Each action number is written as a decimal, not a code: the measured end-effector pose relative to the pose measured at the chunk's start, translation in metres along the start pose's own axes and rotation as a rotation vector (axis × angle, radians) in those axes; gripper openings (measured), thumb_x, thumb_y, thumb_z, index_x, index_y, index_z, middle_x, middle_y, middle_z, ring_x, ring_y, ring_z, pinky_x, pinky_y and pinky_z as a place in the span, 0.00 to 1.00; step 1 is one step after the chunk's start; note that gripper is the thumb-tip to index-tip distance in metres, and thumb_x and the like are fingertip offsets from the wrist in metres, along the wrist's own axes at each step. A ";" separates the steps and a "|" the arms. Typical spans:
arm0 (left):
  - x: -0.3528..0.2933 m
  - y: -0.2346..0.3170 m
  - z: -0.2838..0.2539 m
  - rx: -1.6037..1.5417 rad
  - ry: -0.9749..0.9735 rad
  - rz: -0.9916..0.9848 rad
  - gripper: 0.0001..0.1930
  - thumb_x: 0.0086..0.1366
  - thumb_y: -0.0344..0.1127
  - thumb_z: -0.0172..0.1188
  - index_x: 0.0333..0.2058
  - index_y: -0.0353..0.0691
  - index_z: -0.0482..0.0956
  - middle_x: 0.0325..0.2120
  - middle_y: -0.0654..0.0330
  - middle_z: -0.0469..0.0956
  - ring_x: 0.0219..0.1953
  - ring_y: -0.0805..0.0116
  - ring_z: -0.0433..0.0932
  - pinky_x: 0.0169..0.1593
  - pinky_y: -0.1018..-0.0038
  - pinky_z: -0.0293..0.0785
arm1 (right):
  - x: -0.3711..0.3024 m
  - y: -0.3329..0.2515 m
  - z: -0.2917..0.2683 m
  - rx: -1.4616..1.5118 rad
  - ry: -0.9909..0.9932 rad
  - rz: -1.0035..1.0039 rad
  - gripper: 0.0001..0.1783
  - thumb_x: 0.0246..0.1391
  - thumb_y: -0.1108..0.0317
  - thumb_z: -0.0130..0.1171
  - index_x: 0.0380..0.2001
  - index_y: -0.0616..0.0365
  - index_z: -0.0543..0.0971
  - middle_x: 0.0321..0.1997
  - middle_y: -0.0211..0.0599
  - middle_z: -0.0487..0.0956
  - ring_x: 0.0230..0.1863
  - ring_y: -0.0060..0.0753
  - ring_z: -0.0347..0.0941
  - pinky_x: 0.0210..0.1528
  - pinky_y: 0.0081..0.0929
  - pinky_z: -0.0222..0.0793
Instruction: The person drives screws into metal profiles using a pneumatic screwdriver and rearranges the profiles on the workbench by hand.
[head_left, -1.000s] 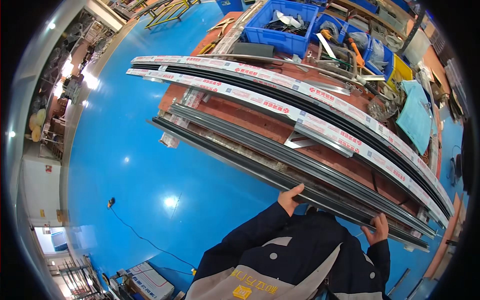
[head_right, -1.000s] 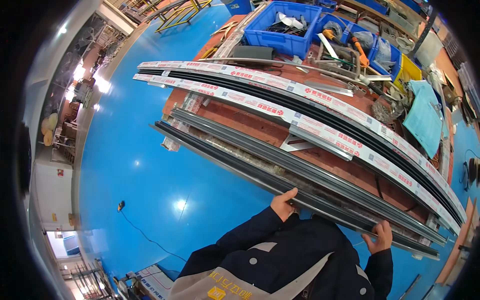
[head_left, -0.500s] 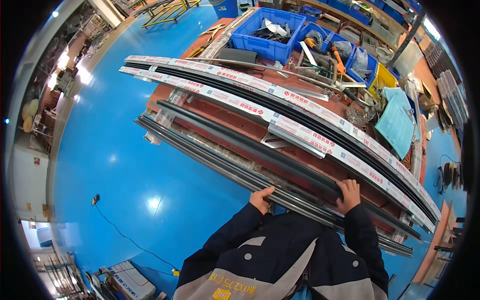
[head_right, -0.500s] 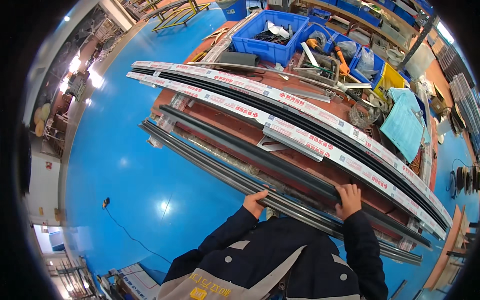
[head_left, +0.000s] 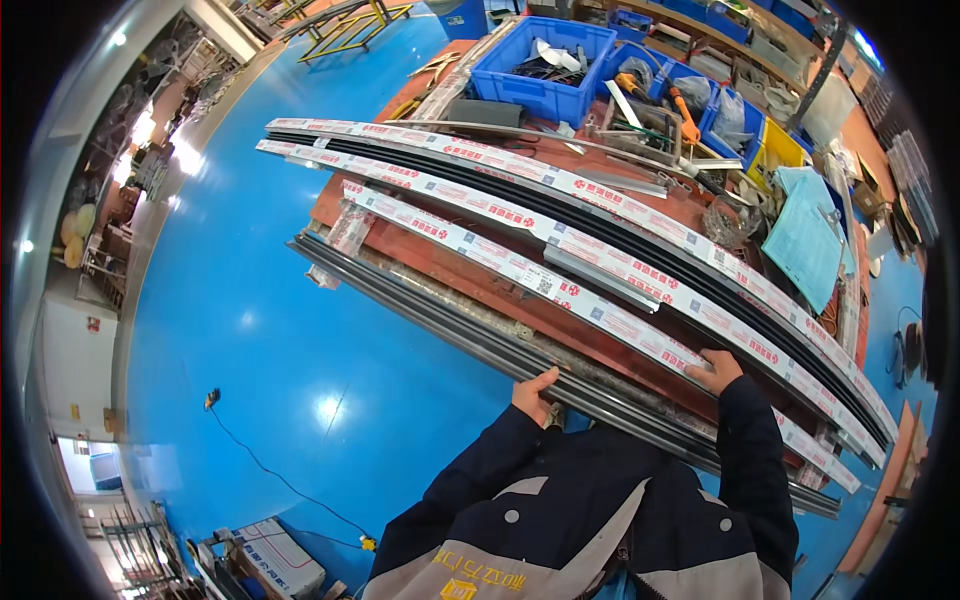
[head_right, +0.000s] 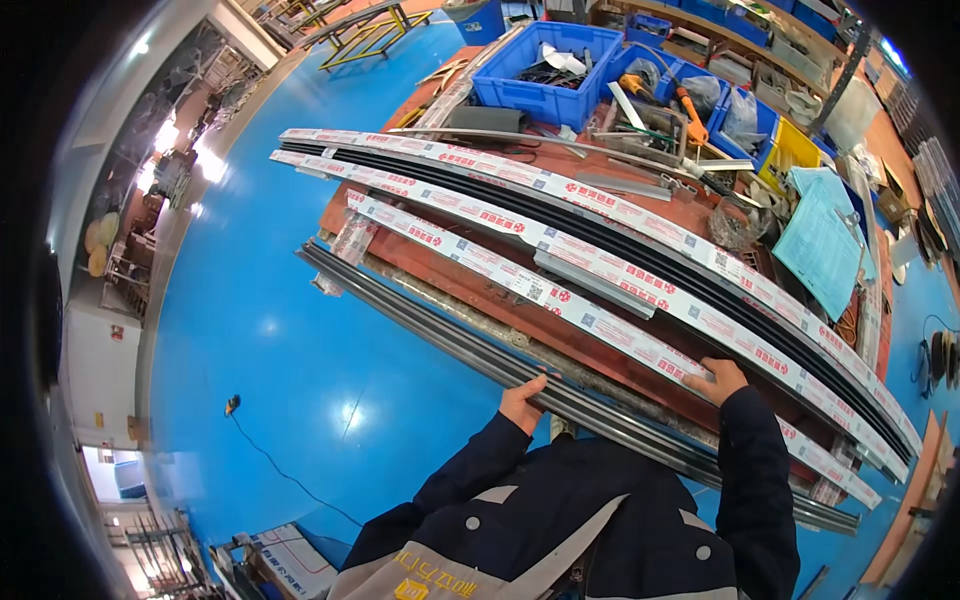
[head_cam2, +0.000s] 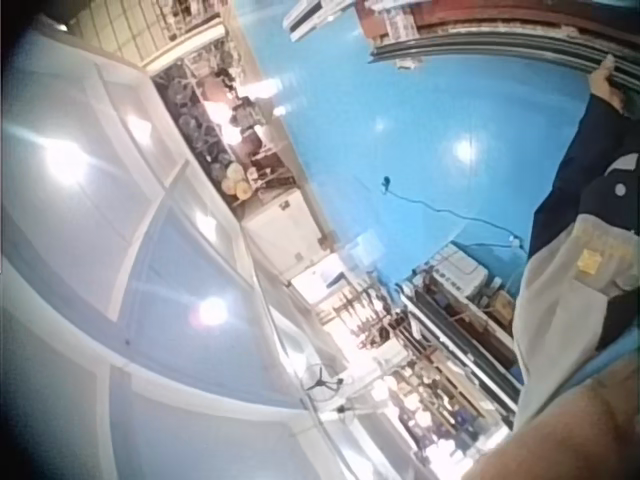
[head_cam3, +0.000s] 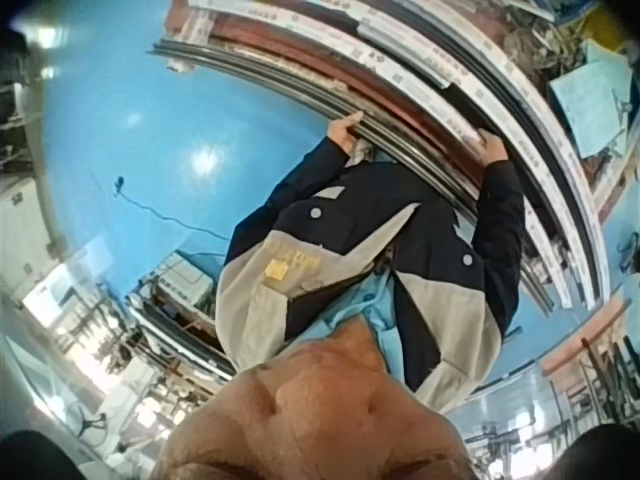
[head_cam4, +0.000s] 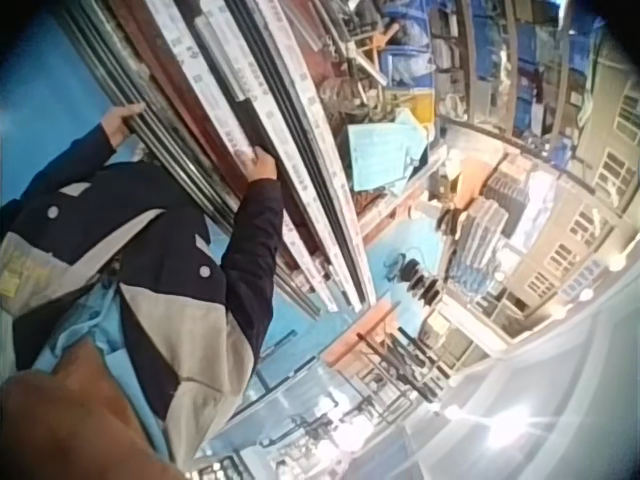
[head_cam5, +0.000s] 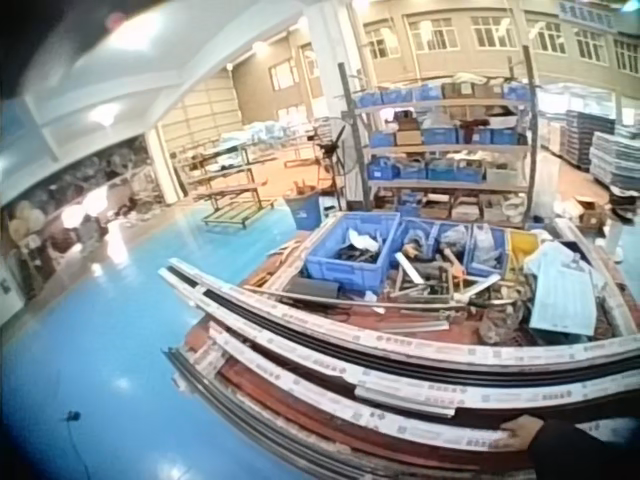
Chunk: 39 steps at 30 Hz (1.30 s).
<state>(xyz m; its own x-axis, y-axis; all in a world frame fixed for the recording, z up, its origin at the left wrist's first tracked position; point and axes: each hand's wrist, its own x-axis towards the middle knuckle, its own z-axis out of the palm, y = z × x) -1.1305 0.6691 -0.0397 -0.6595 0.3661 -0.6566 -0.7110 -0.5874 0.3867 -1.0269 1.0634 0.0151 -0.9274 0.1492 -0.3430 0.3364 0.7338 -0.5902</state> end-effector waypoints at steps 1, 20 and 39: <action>-0.001 -0.001 0.003 -0.002 -0.011 0.002 0.11 0.58 0.23 0.64 0.39 0.22 0.79 0.35 0.50 0.82 0.35 0.60 0.82 0.43 0.66 0.79 | -0.002 0.002 0.002 -0.035 0.040 -0.023 0.28 0.49 0.47 0.63 0.35 0.67 0.78 0.31 0.54 0.80 0.31 0.58 0.74 0.37 0.40 0.70; -0.005 -0.006 -0.023 0.041 0.022 0.082 0.07 0.59 0.22 0.64 0.34 0.26 0.78 0.35 0.51 0.81 0.35 0.59 0.81 0.42 0.64 0.77 | -0.209 0.019 0.043 -0.537 0.207 0.085 0.47 0.22 0.60 0.77 0.53 0.50 0.71 0.46 0.39 0.69 0.46 0.48 0.65 0.54 0.46 0.59; 0.003 0.050 0.091 0.087 -0.091 0.395 0.16 0.59 0.22 0.63 0.47 0.32 0.72 0.35 0.55 0.78 0.33 0.60 0.80 0.38 0.63 0.79 | -0.145 0.013 -0.033 -0.681 0.603 -0.305 0.26 0.39 0.64 0.67 0.44 0.61 0.73 0.37 0.44 0.72 0.35 0.50 0.67 0.43 0.41 0.64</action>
<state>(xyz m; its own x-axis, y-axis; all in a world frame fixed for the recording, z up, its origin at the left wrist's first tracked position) -1.1898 0.7064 0.0366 -0.9018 0.1899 -0.3882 -0.4146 -0.6335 0.6533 -0.8931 1.0732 0.0815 -0.9513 0.0641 0.3016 0.0752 0.9969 0.0252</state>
